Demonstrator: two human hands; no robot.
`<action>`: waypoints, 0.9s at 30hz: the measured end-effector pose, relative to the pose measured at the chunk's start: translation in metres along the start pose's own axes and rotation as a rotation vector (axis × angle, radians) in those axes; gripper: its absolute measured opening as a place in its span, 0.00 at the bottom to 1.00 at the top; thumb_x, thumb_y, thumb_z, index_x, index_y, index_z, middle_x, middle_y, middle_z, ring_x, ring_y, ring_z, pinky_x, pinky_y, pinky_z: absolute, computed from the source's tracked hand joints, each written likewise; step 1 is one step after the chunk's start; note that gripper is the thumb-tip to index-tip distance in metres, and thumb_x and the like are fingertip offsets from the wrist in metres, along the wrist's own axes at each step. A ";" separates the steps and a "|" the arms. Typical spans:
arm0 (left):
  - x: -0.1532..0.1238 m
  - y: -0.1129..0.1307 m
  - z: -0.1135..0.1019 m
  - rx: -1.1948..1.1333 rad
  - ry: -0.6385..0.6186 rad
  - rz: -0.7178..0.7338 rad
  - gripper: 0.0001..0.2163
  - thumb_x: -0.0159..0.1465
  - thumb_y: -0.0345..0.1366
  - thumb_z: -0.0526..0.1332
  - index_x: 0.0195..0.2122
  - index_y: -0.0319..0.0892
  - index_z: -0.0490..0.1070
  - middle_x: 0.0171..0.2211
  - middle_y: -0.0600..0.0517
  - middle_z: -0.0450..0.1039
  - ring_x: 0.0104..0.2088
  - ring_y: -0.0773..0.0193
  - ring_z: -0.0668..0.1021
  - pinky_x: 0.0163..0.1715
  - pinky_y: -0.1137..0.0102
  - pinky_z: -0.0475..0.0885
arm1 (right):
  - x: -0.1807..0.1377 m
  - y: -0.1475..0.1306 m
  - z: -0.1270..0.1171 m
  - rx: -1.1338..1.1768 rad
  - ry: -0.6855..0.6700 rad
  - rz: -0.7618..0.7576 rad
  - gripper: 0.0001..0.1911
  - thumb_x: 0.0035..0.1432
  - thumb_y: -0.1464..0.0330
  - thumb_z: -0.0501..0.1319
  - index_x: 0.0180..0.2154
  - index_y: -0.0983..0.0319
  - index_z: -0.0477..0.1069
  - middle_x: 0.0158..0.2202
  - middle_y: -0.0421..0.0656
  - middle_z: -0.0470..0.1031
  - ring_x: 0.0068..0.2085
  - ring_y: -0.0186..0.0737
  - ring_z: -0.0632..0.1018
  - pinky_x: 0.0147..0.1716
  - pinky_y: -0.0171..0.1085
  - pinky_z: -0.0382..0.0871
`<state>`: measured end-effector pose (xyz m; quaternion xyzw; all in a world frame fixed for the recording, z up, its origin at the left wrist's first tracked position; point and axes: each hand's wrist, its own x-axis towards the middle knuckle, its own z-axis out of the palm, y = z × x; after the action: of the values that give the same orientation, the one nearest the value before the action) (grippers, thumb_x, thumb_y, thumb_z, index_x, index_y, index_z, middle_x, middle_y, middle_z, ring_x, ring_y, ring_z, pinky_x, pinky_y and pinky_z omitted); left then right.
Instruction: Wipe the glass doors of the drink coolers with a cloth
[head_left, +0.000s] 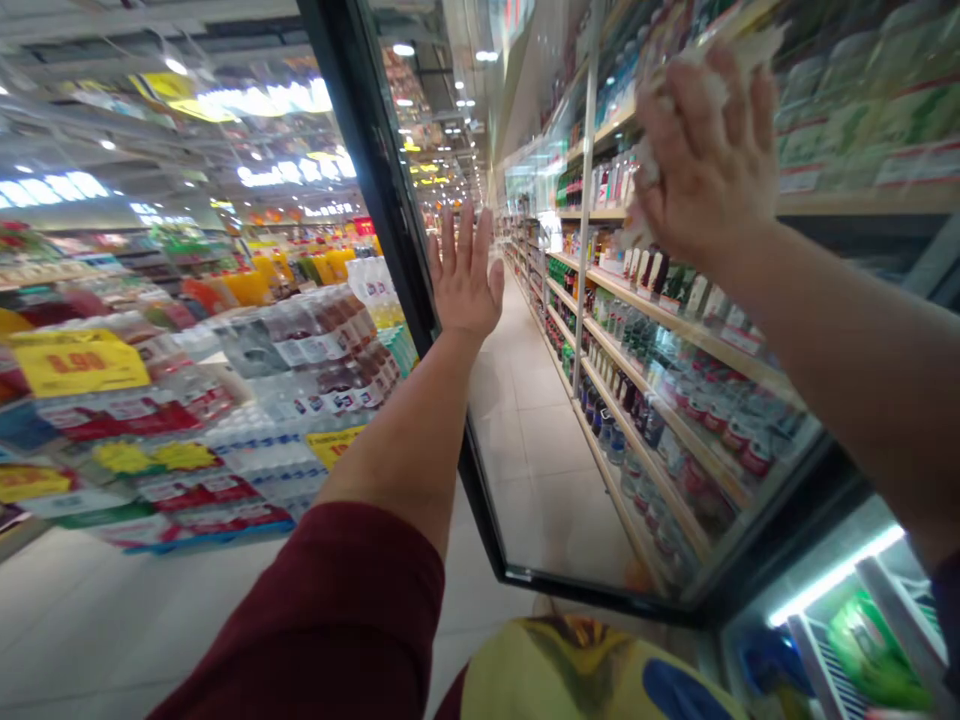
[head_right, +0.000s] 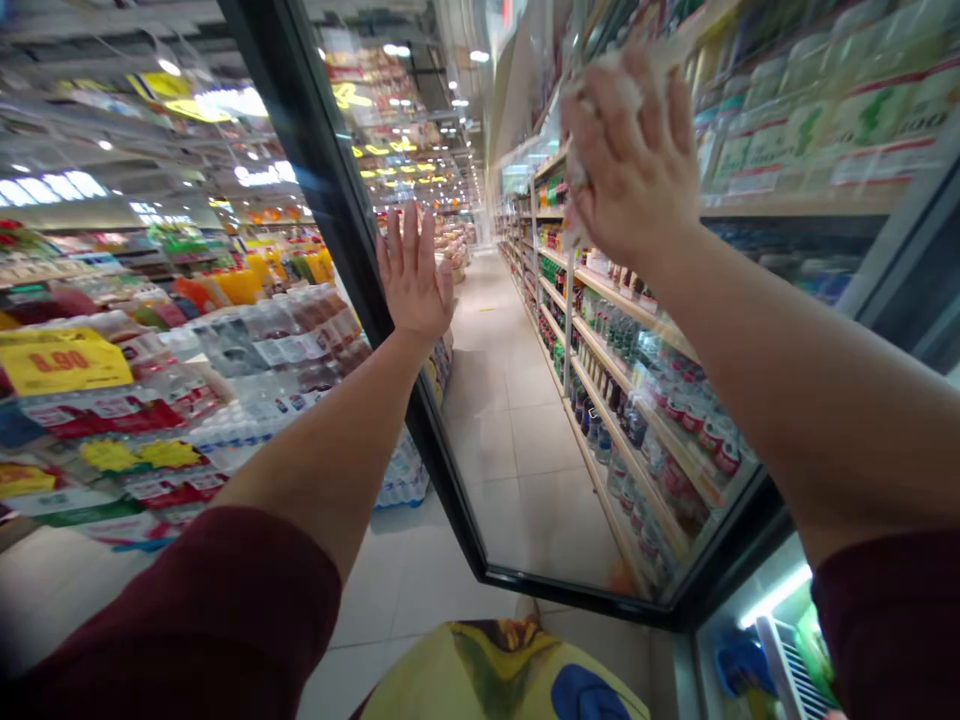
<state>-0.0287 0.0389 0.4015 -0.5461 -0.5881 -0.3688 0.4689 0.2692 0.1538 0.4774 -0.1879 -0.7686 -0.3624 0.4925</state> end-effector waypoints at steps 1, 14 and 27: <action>0.000 0.000 0.000 0.010 -0.001 -0.001 0.33 0.77 0.50 0.41 0.77 0.40 0.57 0.79 0.48 0.50 0.79 0.59 0.41 0.77 0.59 0.31 | -0.001 0.000 0.001 -0.008 0.046 0.098 0.36 0.76 0.59 0.54 0.78 0.62 0.53 0.78 0.55 0.53 0.77 0.73 0.54 0.72 0.73 0.48; 0.002 0.004 -0.004 -0.060 -0.050 -0.053 0.32 0.76 0.50 0.44 0.78 0.41 0.56 0.79 0.49 0.48 0.79 0.57 0.40 0.78 0.56 0.30 | -0.011 -0.004 0.006 0.010 0.103 0.171 0.39 0.72 0.60 0.57 0.78 0.65 0.54 0.78 0.56 0.53 0.76 0.77 0.54 0.72 0.75 0.49; 0.000 -0.002 0.005 -0.048 0.032 -0.018 0.34 0.77 0.57 0.38 0.77 0.45 0.56 0.79 0.53 0.50 0.79 0.61 0.40 0.78 0.58 0.31 | -0.002 -0.039 0.006 0.133 0.006 0.210 0.39 0.73 0.59 0.56 0.79 0.61 0.50 0.80 0.46 0.46 0.79 0.68 0.46 0.75 0.73 0.38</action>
<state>-0.0316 0.0431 0.4001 -0.5458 -0.5764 -0.3958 0.4617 0.2410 0.1329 0.4599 -0.2330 -0.7656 -0.2578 0.5415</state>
